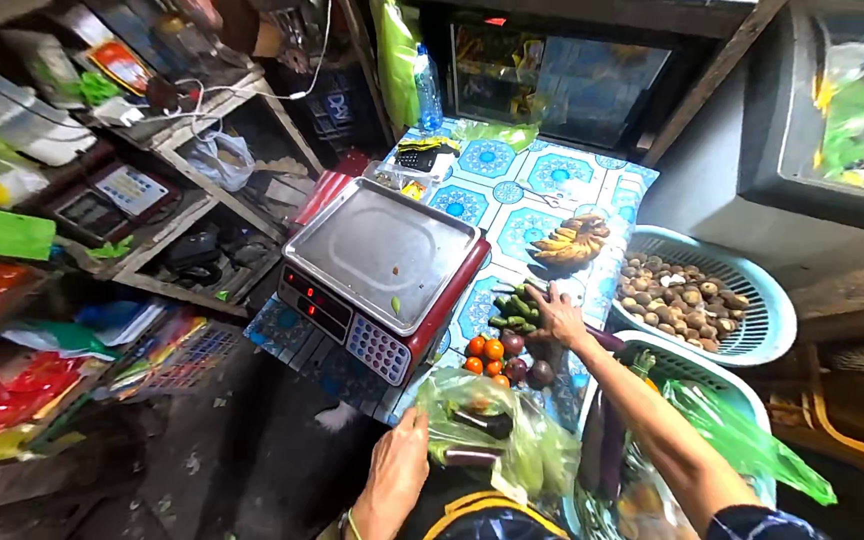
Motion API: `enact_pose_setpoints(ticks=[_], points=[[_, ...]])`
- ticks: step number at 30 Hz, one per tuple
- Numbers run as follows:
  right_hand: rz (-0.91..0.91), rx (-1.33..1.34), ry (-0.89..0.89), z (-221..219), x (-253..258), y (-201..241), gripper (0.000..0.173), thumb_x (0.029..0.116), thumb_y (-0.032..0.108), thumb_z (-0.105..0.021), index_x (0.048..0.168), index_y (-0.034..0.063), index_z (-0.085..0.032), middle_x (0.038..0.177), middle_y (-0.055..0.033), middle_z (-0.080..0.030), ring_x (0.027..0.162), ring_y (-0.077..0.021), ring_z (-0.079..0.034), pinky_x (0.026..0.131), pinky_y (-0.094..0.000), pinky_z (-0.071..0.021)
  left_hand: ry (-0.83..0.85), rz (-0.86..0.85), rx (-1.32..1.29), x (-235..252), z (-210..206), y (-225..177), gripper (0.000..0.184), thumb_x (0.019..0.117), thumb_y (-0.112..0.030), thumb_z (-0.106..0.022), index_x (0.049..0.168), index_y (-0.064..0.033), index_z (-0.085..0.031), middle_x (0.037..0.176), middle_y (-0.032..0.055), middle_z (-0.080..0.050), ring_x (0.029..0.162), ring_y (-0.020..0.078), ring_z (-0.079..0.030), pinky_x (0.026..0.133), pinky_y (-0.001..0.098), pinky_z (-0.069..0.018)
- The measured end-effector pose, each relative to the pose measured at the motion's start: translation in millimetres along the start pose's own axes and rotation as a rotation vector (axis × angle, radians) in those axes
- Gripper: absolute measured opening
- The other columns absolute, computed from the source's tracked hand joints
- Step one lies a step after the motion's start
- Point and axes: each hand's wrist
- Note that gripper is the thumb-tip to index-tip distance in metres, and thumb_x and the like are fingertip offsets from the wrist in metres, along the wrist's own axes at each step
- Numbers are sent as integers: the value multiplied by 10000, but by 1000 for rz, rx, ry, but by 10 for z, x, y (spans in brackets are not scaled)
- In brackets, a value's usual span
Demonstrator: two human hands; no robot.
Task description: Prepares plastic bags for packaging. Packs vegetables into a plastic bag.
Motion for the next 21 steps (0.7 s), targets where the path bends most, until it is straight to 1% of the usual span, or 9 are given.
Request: enact_pose_setpoints(ticks=[3,5,6,8,10,13,16,19,21], points=[[34,54,-17,1,-44,-5,1117,753,361,-875,1647,268,-212,1603,-312,-291,1350,-575,-409,955,-704,-440,-365,-209,-174,-139,66,22,392,839,150,-603,1205,52,-704,1241,244,-682,987,388,-733,831,504,-606],[23,64,-70,-59,-159,-32,1085,741,268,-852,1638,238,-242,1522,-290,-426,1305,-547,-478,913,-674,-486,-470,-292,-256,-242,159,34,382,821,154,-585,1160,50,-726,1163,237,-708,974,361,-738,840,468,-610],[13,53,-104,-100,-199,-36,1054,741,233,-838,1629,219,-271,1497,-280,-464,1287,-539,-501,893,-671,-496,-419,-255,-266,-269,197,70,381,838,144,-576,1182,56,-717,1155,243,-705,996,365,-728,877,466,-598],[-6,25,-148,-130,-233,-1,980,776,205,-811,1615,164,-306,1477,-282,-490,1257,-535,-531,880,-677,-491,-129,-72,-252,-242,248,149,370,941,84,-543,1295,62,-651,1210,278,-665,1121,402,-668,1014,486,-518],[-2,-5,-176,-126,-187,27,907,825,224,-780,1601,119,-321,1448,-301,-508,1200,-545,-571,863,-682,-495,35,-41,-265,-207,222,181,333,994,19,-518,1300,49,-647,1196,278,-675,1128,403,-663,1032,499,-495],[-5,21,-189,-38,-132,-25,873,832,228,-768,1586,110,-345,1425,-301,-531,1170,-544,-590,861,-700,-486,-156,-284,-451,-246,106,151,243,943,-7,-565,1090,-18,-759,969,162,-725,879,276,-707,831,434,-569],[50,169,-353,117,-164,-146,832,783,169,-776,1539,91,-437,1358,-290,-603,1135,-548,-622,849,-742,-476,-315,-344,-744,-151,52,233,250,930,1,-510,1003,-31,-747,956,53,-723,829,93,-693,786,273,-588],[144,296,-630,240,-245,-199,802,738,114,-801,1479,28,-508,1278,-299,-653,1070,-546,-660,811,-751,-486,-279,-222,-1010,-86,-27,310,303,966,29,-425,1099,16,-697,1014,43,-682,669,31,-648,641,205,-589],[179,424,-787,383,-334,-178,798,716,85,-803,1444,-49,-506,1215,-320,-670,1043,-531,-672,836,-727,-495,-233,-220,-1141,-63,-94,307,386,963,56,-415,1276,19,-638,1198,62,-685,582,6,-599,559,189,-552]])
Point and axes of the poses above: each hand's wrist, its own x-axis towards the middle knuckle, its own z-axis out of the back of the hand, y = z × x
